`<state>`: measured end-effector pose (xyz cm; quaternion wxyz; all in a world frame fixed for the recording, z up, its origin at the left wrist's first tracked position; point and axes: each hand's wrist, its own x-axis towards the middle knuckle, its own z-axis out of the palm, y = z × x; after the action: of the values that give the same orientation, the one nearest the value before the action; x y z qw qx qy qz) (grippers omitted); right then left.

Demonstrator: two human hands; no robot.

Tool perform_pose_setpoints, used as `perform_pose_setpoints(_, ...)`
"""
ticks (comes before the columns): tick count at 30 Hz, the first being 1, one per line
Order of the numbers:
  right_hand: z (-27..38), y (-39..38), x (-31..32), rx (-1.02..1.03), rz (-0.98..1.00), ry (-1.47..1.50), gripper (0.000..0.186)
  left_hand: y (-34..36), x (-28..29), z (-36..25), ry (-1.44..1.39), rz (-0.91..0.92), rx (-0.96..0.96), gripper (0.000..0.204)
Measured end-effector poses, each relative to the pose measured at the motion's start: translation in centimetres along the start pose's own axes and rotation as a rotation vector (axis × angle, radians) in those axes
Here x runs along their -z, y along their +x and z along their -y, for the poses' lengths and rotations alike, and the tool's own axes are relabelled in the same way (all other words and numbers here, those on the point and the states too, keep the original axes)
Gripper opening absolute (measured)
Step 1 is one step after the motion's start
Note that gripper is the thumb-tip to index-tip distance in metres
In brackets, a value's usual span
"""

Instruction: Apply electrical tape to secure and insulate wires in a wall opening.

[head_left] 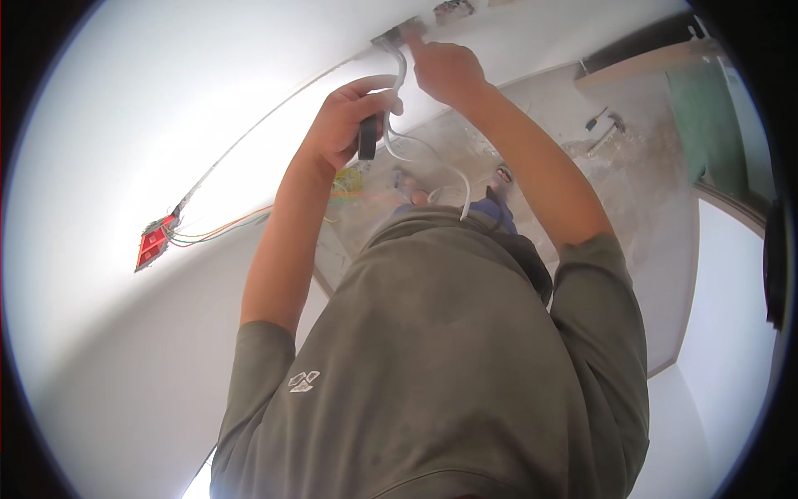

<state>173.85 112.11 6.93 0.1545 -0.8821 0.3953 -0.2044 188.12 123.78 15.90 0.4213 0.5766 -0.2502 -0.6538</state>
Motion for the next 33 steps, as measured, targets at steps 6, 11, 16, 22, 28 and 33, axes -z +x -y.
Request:
perform_pose_setpoints(6, 0.9, 0.1, 0.1, -0.027, -0.006, -0.038, 0.046, 0.1, 0.3, 0.3, -0.025, 0.007, 0.036, 0.029)
perform_pose_setpoints(11, 1.3, 1.5, -0.1, -0.089, 0.124, 0.042, 0.048, 0.4, 0.0, 0.7, -0.062, -0.016, 0.039, 0.029)
perform_pose_setpoints(16, 2.0, -0.7, 1.0, -0.028, 0.134, -0.032, 0.046, 0.0, 0.0, 1.0, -0.071, -0.035, 0.036, 0.029)
perform_pose_setpoints(22, 1.3, 0.4, 1.0, -0.055, 0.097, -0.044, 0.038, 0.0, -0.2, 1.1, -0.083, -0.025, 0.022, 0.028)
perform_pose_setpoints(28, 1.3, 0.2, 0.8, -0.122, 0.184, -0.037, 0.037, -0.1, 0.5, 1.6, -0.100, -0.005, 0.024, 0.028)
perform_pose_setpoints(33, 1.2, 0.6, 1.6, -0.050, 0.131, -0.091, 0.035, 0.0, 0.1, 1.6, -0.104, 0.000, 0.022, 0.027)
